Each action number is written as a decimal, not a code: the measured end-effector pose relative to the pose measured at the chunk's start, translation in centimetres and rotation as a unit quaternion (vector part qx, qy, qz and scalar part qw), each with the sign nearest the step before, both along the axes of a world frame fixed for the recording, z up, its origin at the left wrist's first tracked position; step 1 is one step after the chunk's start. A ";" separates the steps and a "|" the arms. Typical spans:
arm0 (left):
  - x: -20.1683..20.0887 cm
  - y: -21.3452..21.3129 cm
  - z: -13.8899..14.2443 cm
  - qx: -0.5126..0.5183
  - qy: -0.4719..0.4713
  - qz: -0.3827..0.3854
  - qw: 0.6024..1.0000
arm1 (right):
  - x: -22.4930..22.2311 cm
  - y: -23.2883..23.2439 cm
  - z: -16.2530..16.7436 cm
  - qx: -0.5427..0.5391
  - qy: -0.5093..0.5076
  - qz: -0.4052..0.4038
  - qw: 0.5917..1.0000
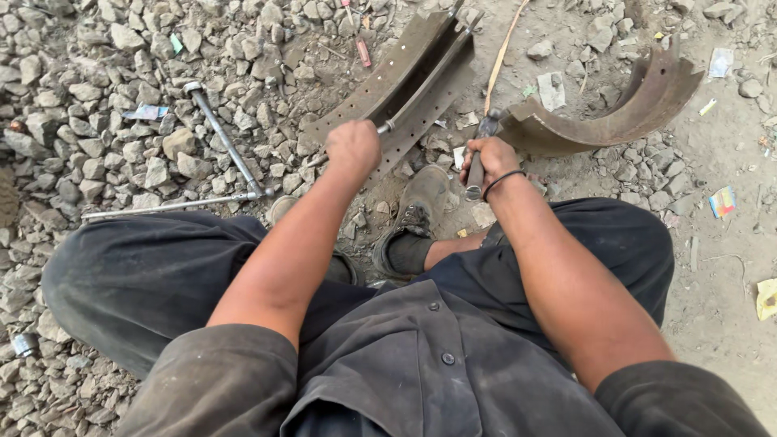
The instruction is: The person sits on the ground and uses a hammer and a metal punch to strike a curved metal part, likely to remove or adjust fasteners. The person repeatedly positions the punch and strikes it with the hammer throughout the clip.
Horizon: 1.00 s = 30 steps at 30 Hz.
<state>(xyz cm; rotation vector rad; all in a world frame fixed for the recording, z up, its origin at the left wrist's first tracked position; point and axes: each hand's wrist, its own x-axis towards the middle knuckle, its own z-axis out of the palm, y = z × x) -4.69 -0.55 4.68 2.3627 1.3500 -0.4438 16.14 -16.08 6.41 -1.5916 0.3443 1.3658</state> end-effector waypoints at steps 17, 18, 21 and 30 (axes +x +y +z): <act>-3.8 11.2 -2.0 0.160 0.115 -0.125 0.972 | 0.8 -1.0 0.4 -0.042 -0.002 0.008 0.999; -3.9 13.2 -1.9 0.201 0.061 -0.138 0.968 | 0.9 -0.8 0.5 -0.037 -0.011 0.007 0.999; -3.1 17.0 -0.8 0.226 0.040 -0.151 0.962 | 0.7 -0.5 0.7 -0.039 -0.036 -0.002 0.999; 6.1 3.9 3.1 0.016 -0.143 -0.072 0.987 | 0.0 1.0 0.4 -0.055 -0.069 0.049 0.995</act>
